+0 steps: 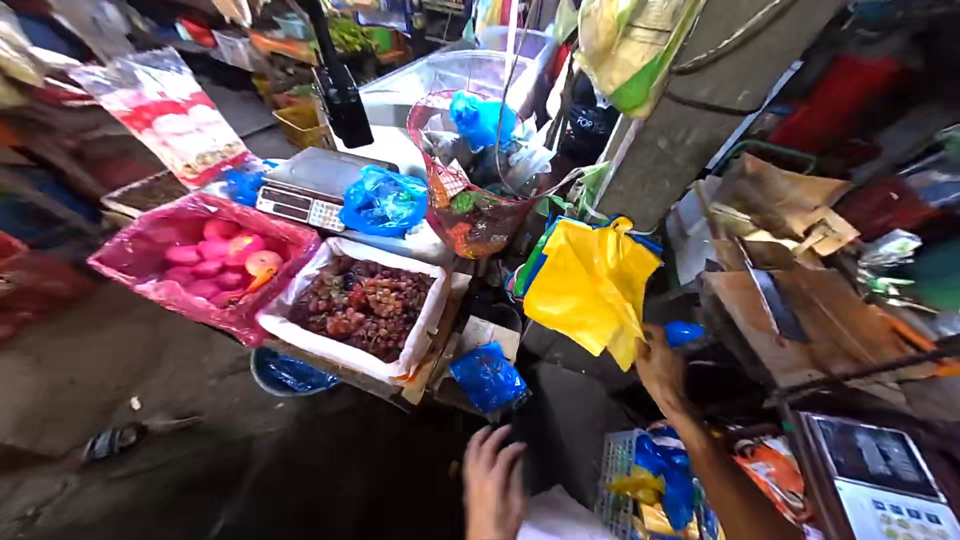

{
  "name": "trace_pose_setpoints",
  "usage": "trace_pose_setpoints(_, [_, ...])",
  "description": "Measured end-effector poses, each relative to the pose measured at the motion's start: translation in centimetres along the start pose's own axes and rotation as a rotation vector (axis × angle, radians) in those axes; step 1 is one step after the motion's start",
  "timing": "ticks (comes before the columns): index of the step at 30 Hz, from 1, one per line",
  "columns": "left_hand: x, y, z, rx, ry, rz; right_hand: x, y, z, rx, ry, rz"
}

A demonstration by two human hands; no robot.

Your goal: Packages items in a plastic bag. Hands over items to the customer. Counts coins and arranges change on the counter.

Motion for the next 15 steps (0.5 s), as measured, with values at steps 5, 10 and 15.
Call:
trace_pose_setpoints(5, [7.7,-10.9,9.6,-0.410,0.474,-0.094,-1.3,3.2,-4.3,0.094,-0.006,-0.189])
trace_pose_setpoints(10, [4.0,-13.3,12.6,-0.466,1.256,-0.657,-5.3,13.3,1.9,-0.401,-0.466,-0.392])
trace_pose_setpoints(15, [-2.0,-10.0,5.9,-0.150,1.236,-0.787,-6.7,17.4,6.2,-0.714,-0.454,-0.464])
Point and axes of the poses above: each hand's wrist, its own y-axis away from the middle knuckle, its own z-axis out of the palm, x = y × z, the point moved 5 cm from there along -y, towards the middle knuckle, and after that the axes turned 2 degrees about -z, right-handed, at the moved point
